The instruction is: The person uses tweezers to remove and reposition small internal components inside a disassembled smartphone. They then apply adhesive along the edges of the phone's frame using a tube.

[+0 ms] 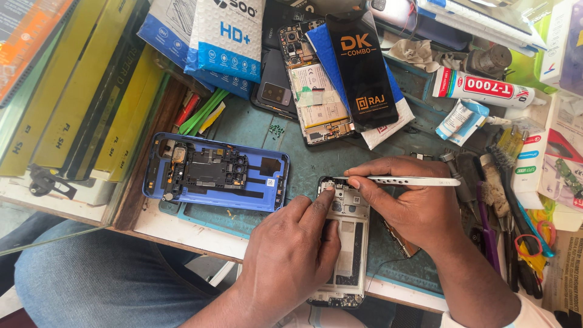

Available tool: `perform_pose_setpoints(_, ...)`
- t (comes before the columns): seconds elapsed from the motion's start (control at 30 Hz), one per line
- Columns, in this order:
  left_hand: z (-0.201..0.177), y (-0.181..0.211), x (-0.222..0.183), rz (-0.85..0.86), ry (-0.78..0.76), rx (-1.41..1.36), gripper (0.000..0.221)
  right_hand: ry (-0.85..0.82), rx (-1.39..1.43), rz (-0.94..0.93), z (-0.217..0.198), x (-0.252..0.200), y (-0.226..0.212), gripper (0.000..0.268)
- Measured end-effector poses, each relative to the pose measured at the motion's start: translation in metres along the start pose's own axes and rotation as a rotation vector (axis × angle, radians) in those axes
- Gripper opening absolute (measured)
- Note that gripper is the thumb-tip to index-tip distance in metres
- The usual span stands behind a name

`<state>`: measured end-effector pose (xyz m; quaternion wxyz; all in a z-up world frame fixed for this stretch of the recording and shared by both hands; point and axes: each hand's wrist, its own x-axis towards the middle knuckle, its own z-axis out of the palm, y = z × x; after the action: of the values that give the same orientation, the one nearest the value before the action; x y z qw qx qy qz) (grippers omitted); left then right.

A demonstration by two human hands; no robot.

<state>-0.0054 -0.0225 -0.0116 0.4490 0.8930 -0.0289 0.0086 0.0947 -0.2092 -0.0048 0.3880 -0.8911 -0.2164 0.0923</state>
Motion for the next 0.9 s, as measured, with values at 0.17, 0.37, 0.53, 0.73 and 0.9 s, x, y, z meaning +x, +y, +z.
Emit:
perform_pose_setpoints(0.17,-0.0004,-0.0002,-0.0001,0.005,0.003,-0.007,0.044,-0.004,0.057,0.033,0.0001,0.0,-0.0002,0.014)
perform_pose_setpoints(0.37,-0.0005,0.0003,-0.0003,0.003,-0.001,-0.006,0.044,-0.002,0.001,-0.009,-0.0009,0.0001,-0.001,0.015)
perform_pose_setpoints(0.53,-0.0005,0.0006,-0.0004,0.001,-0.004,-0.01,0.043,-0.011,0.094,0.054,-0.0001,0.0004,-0.0007,0.013)
perform_pose_setpoints(0.73,0.0001,-0.0003,-0.0006,0.012,0.005,-0.01,0.043,-0.021,0.008,-0.021,-0.0016,0.0003,-0.0004,0.014)
perform_pose_setpoints(0.9,-0.0004,-0.0003,-0.0006,0.008,0.0,-0.022,0.044,-0.017,0.103,0.08,0.0002,0.0005,0.0004,0.014)
